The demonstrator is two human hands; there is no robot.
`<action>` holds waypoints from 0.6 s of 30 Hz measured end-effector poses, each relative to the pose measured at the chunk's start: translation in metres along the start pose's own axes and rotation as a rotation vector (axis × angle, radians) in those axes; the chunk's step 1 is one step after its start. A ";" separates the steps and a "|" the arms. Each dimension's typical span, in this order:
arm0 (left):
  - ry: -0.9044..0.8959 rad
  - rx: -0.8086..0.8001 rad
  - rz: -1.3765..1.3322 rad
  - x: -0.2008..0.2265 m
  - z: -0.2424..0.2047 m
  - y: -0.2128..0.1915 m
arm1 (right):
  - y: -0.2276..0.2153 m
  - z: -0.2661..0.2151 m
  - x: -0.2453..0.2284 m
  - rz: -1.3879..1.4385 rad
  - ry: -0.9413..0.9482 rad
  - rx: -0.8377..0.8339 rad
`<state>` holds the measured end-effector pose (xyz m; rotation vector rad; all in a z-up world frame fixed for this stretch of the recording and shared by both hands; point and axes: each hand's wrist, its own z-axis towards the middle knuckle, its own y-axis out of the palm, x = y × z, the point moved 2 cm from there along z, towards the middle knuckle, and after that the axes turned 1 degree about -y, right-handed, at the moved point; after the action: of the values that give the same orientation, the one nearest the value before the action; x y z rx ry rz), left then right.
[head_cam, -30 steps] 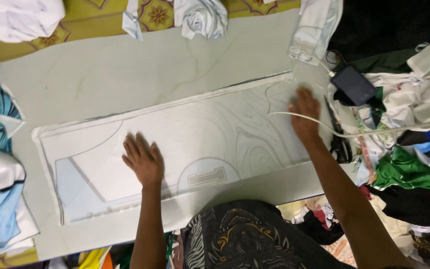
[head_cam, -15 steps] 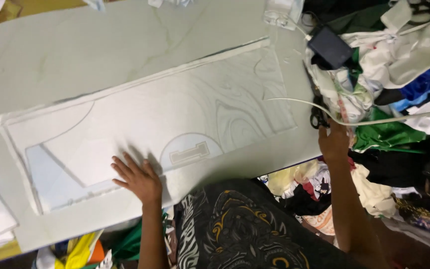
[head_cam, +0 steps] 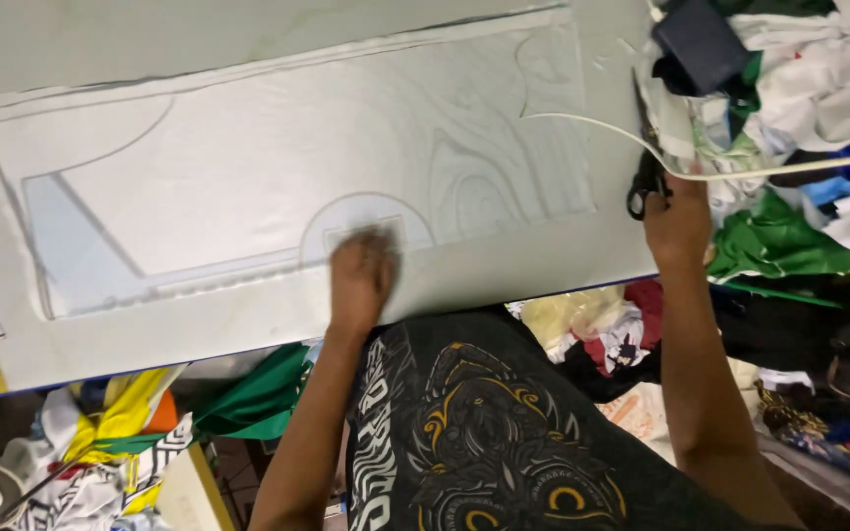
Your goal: The person lays a large piece of white fabric with a printed design onto a table and smooths it out. They then use a pair of scissors to cut the fabric along a pre-drawn pattern line, separating a shaped piece from the main sheet.
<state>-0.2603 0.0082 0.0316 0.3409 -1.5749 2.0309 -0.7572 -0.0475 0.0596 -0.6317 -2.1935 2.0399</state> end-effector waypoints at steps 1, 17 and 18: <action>0.108 0.002 -0.006 0.015 0.005 0.019 | -0.005 -0.005 -0.006 0.061 0.035 0.023; 0.653 -0.172 -0.040 0.157 0.083 0.203 | -0.019 -0.013 -0.010 0.135 0.020 -0.078; 0.648 -0.182 -0.035 0.158 0.084 0.204 | -0.020 -0.013 -0.012 0.159 0.029 -0.085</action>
<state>-0.5148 -0.0649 -0.0304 -0.3296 -1.3027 1.7062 -0.7470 -0.0397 0.0827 -0.8646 -2.2916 2.0031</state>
